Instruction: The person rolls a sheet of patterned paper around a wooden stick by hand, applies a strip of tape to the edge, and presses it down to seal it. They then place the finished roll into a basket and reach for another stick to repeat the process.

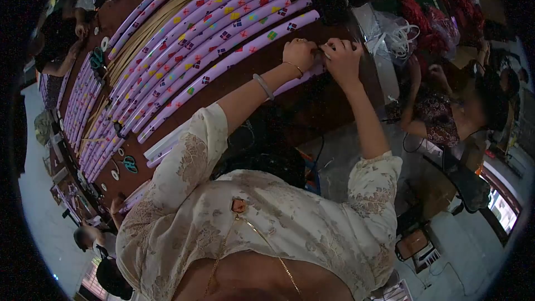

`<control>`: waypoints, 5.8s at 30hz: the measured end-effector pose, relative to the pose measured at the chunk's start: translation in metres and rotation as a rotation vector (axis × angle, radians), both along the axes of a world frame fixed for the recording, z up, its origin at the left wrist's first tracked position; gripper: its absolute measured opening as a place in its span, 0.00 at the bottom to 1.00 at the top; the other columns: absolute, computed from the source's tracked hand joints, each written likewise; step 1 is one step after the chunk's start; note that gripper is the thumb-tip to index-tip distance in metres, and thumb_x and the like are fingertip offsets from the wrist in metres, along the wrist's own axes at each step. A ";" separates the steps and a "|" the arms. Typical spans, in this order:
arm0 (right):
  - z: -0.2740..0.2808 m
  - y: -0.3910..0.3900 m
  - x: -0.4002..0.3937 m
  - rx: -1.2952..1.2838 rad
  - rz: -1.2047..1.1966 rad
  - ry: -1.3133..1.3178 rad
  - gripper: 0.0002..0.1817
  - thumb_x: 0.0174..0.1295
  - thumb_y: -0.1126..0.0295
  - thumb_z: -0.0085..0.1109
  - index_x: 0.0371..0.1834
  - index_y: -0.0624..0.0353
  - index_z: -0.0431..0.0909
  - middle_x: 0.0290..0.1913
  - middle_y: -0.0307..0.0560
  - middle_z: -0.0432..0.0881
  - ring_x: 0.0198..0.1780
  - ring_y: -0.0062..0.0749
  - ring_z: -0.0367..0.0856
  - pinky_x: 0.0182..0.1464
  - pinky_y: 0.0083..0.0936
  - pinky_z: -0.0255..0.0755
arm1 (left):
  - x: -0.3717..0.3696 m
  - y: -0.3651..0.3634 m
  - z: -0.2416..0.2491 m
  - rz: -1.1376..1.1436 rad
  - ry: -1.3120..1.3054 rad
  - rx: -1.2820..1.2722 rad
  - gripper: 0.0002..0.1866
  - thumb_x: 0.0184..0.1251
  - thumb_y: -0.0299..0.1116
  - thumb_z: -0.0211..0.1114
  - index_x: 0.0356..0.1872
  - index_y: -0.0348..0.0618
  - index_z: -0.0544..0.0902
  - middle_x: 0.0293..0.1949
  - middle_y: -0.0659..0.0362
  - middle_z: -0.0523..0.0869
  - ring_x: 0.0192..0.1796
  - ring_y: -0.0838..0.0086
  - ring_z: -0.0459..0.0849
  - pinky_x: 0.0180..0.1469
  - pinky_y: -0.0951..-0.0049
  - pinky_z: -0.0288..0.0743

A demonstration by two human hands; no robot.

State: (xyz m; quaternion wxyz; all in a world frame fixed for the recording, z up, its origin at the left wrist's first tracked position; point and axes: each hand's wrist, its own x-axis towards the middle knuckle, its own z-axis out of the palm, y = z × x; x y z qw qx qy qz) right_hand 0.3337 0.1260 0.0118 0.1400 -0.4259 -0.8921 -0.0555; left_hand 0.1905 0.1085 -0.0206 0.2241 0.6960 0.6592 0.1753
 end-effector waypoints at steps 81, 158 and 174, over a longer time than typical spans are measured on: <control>-0.027 -0.008 0.038 -0.379 -0.316 0.564 0.42 0.54 0.71 0.59 0.67 0.63 0.41 0.50 0.50 0.75 0.50 0.39 0.73 0.51 0.36 0.65 | -0.210 -0.207 0.071 0.397 -0.196 0.243 0.10 0.56 0.26 0.57 0.40 0.40 0.78 0.36 0.53 0.81 0.38 0.59 0.78 0.41 0.66 0.71; 0.011 -0.117 -0.094 -0.387 0.274 0.059 0.11 0.55 0.62 0.54 0.40 0.52 0.76 0.46 0.40 0.75 0.51 0.37 0.70 0.55 0.35 0.57 | -0.342 -0.386 0.022 0.486 0.055 0.188 0.12 0.49 0.32 0.64 0.37 0.43 0.80 0.37 0.54 0.80 0.42 0.60 0.77 0.45 0.65 0.71; -0.029 -0.141 -0.219 -0.701 -0.021 0.100 0.13 0.45 0.59 0.64 0.29 0.54 0.79 0.29 0.46 0.80 0.35 0.40 0.79 0.37 0.34 0.72 | -0.326 -0.392 -0.001 0.502 0.030 0.038 0.14 0.50 0.41 0.63 0.34 0.44 0.80 0.46 0.59 0.78 0.46 0.62 0.77 0.46 0.66 0.72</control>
